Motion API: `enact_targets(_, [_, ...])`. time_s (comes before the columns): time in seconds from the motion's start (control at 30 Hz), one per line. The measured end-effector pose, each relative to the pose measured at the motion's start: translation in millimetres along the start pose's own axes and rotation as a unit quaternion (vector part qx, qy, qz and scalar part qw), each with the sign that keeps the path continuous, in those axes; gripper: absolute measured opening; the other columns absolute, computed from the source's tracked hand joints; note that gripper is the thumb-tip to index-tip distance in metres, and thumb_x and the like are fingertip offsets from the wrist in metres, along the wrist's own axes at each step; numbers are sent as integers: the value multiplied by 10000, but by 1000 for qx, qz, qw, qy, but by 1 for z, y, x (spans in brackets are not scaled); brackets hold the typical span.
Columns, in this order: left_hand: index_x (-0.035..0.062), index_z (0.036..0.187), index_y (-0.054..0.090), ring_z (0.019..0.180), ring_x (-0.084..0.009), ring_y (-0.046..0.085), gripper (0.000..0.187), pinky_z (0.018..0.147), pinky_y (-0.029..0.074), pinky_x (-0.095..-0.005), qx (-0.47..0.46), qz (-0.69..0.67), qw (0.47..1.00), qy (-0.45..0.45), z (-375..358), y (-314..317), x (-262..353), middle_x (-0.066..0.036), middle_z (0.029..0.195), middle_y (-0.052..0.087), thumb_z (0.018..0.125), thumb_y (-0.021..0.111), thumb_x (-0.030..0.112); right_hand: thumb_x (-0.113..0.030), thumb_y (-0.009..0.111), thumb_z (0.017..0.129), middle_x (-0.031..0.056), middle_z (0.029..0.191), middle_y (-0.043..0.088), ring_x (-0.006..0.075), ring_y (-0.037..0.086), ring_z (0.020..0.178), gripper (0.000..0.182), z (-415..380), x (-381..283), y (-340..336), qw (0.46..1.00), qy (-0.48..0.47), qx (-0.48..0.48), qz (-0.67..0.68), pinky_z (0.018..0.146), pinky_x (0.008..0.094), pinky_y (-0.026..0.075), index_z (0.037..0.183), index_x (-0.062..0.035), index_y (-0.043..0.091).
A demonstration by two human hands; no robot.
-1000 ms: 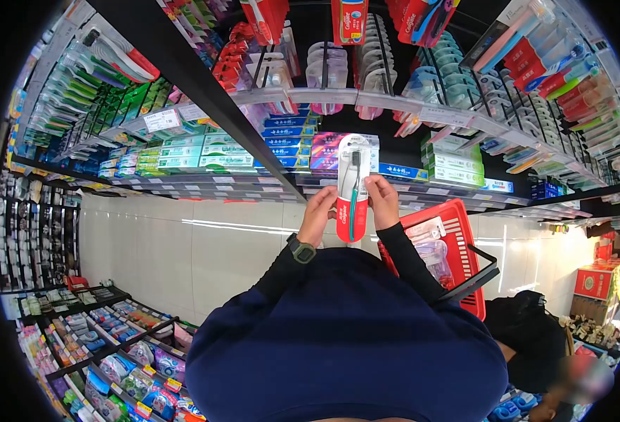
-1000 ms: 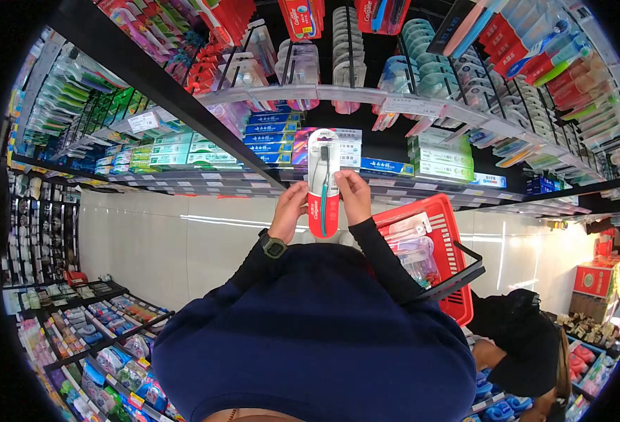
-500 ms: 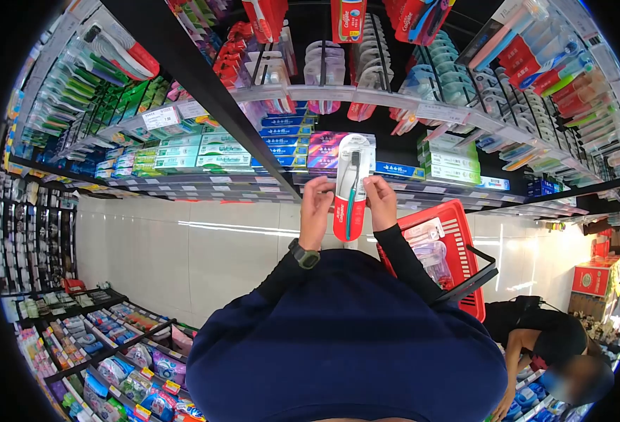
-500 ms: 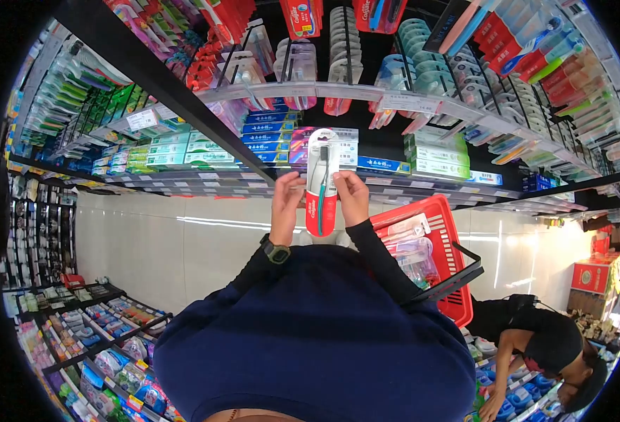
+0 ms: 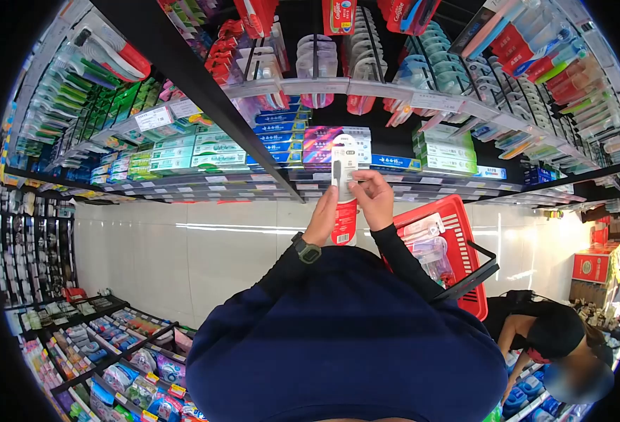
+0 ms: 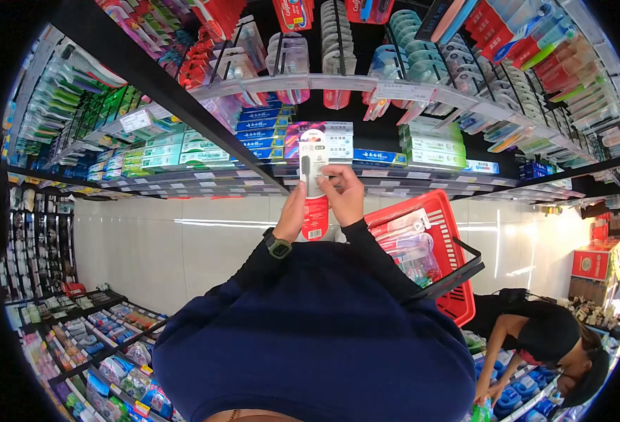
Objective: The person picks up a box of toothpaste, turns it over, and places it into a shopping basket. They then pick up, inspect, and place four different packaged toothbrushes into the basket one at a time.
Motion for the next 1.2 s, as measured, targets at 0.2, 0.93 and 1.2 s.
enact_targets(0.2, [9, 1217, 476, 830, -193, 645, 688, 714, 531, -308, -101, -161, 973, -130, 3, -11, -1, -122, 973, 633, 955, 160, 561, -28, 642, 824, 70, 966, 621, 42, 551, 674, 270, 4, -4, -5, 999, -18, 29, -24, 528, 184, 446, 1075, -13, 543])
enact_targets(0.93, [29, 1185, 468, 836, -59, 560, 289, 725, 454, -229, -25, -28, 999, 10, 32, 30, -18, -20, 969, 594, 912, 538, 89, -145, 558, 917, 27, 1004, 604, 59, 555, 799, 219, 40, -4, -50, 987, 51, 30, 151, 656, 205, 445, 1103, -31, 543])
enact_targets(1.2, [-3, 1138, 546, 823, -50, 577, 254, 736, 447, -201, 30, 9, 999, 6, 44, 54, -27, -24, 943, 631, 941, 511, 153, -44, 600, 852, 40, 961, 614, 99, 584, 829, 229, 32, 2, -72, 997, 0, 39, 66, 738, 247, 466, 1066, -8, 525])
Point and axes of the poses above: each hand's wrist, its own z-axis towards the middle knuckle, its own y-axis out of the palm, x = y × z, the point moved 1 cm from there along z, towards the middle knuckle
